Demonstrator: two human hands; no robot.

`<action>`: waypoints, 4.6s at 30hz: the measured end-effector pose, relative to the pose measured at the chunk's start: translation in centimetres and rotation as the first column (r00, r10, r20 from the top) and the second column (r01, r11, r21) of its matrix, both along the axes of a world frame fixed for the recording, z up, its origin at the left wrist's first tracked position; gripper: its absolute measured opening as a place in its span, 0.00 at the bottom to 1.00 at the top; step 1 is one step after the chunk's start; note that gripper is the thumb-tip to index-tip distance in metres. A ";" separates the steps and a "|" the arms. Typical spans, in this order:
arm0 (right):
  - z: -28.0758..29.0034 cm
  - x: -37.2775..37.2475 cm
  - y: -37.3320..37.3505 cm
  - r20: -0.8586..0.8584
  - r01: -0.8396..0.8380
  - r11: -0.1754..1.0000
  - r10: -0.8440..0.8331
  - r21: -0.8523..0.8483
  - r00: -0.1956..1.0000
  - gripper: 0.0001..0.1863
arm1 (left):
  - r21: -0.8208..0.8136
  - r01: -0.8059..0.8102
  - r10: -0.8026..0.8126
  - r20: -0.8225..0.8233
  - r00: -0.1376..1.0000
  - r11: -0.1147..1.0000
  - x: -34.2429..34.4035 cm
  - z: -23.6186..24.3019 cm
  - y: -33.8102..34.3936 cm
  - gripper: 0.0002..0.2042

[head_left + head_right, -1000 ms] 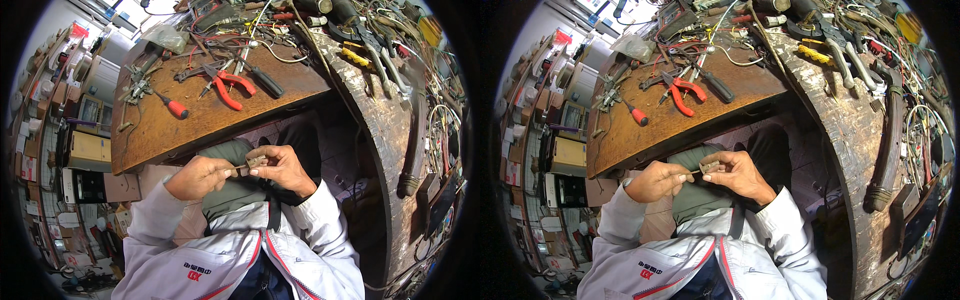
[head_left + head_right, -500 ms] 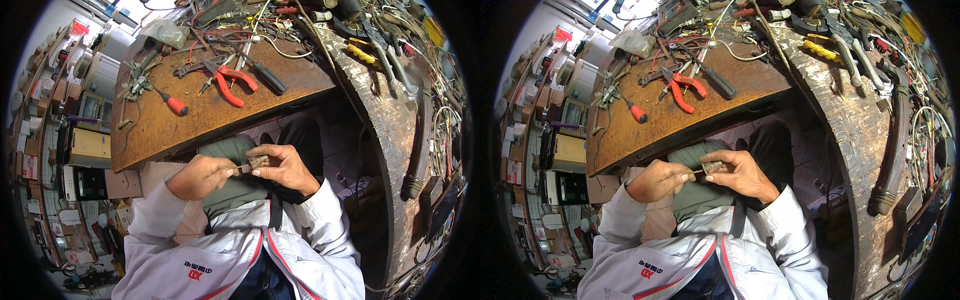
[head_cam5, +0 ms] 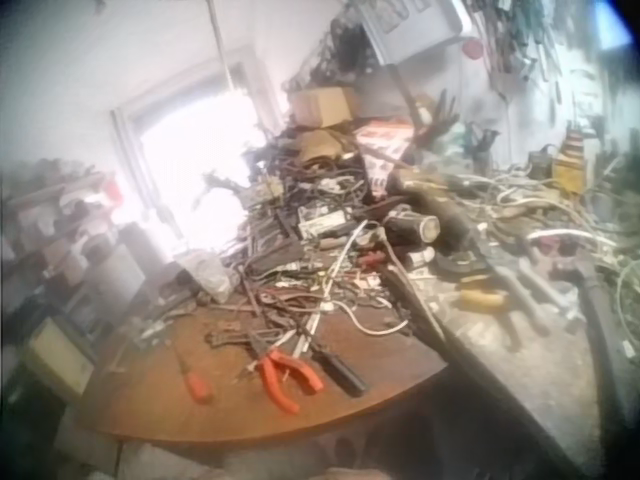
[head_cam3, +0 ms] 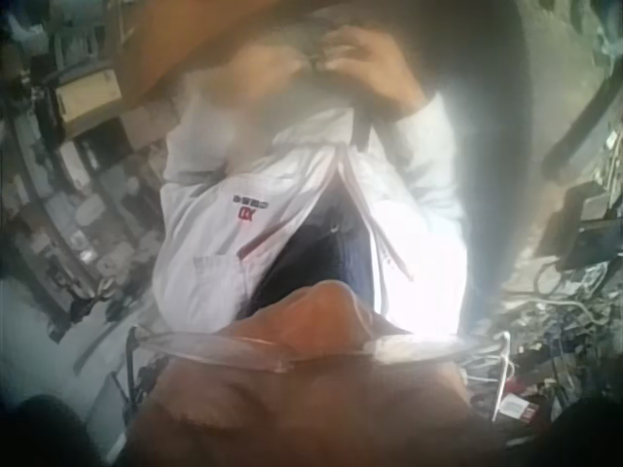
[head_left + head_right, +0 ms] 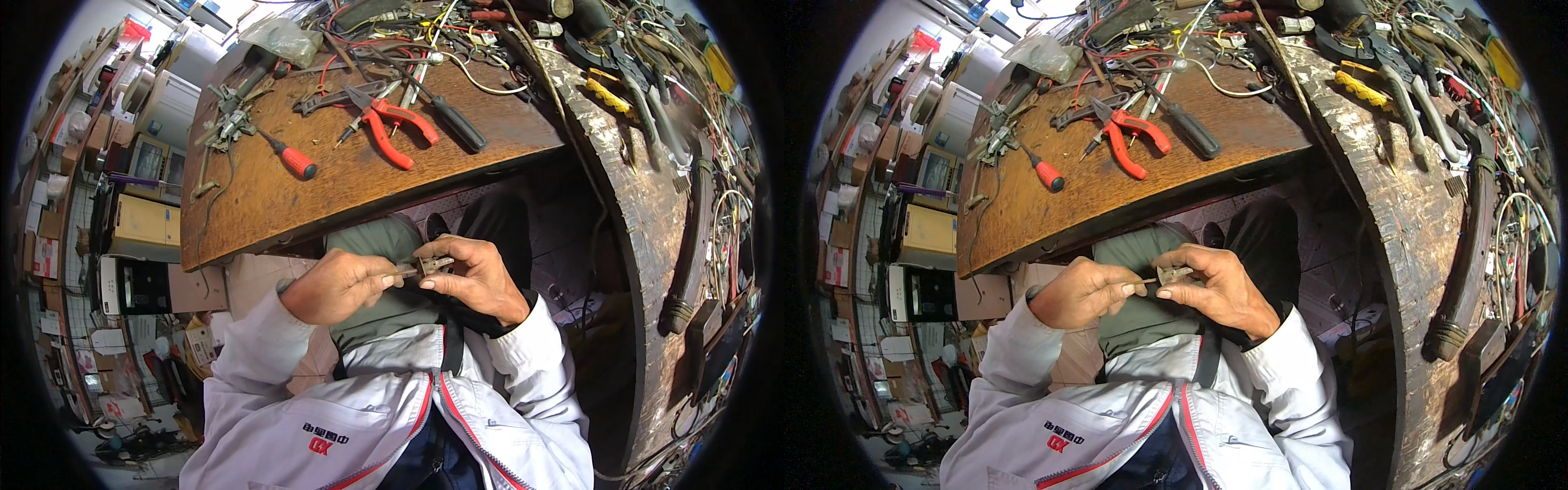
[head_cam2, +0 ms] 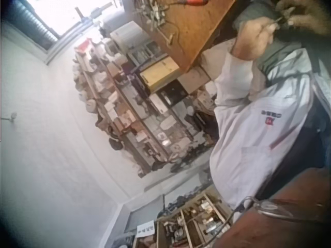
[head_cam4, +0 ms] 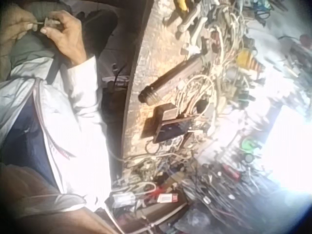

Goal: The person works at a cluttered workbench, using pliers and a screwdriver to strip wires and adjust a small metal electrical component. They repeatedly strip wire ends and manipulate the component's internal parts.

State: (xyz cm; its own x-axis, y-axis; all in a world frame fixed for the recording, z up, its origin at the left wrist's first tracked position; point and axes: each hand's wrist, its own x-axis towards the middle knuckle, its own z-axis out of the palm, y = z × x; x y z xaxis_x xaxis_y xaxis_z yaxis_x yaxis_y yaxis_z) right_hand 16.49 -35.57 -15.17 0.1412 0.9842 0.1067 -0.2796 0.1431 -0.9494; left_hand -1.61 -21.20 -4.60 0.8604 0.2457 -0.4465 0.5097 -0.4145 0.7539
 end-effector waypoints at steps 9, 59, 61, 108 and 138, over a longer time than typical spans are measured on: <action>1.1 0.0 -0.6 -0.036 0.056 0.996 -0.059 -0.073 0.998 0.11 | -0.255 -0.111 0.162 0.187 0.969 0.960 -1.1 -3.1 -0.2 0.14; 13.5 -0.7 12.0 0.884 0.376 0.877 -0.105 0.298 -0.455 0.21 | -0.485 -0.476 0.665 0.657 0.356 0.734 -8.1 -4.5 -0.1 0.16; 13.1 -0.7 12.5 0.897 0.387 0.870 -0.128 0.306 -0.423 0.18 | -0.425 -0.534 0.654 0.662 0.367 0.731 -7.9 -4.3 0.0 0.15; 11.1 -4.7 4.8 0.269 0.295 0.955 -0.284 -0.001 0.920 0.09 | -0.326 -0.604 0.639 0.642 0.424 0.728 -6.2 -4.4 0.4 0.15; 3.0 -3.3 1.2 0.904 0.143 0.977 -0.204 0.161 0.375 0.24 | -0.255 -0.524 0.582 0.398 0.709 0.813 -2.6 -5.7 -2.6 0.16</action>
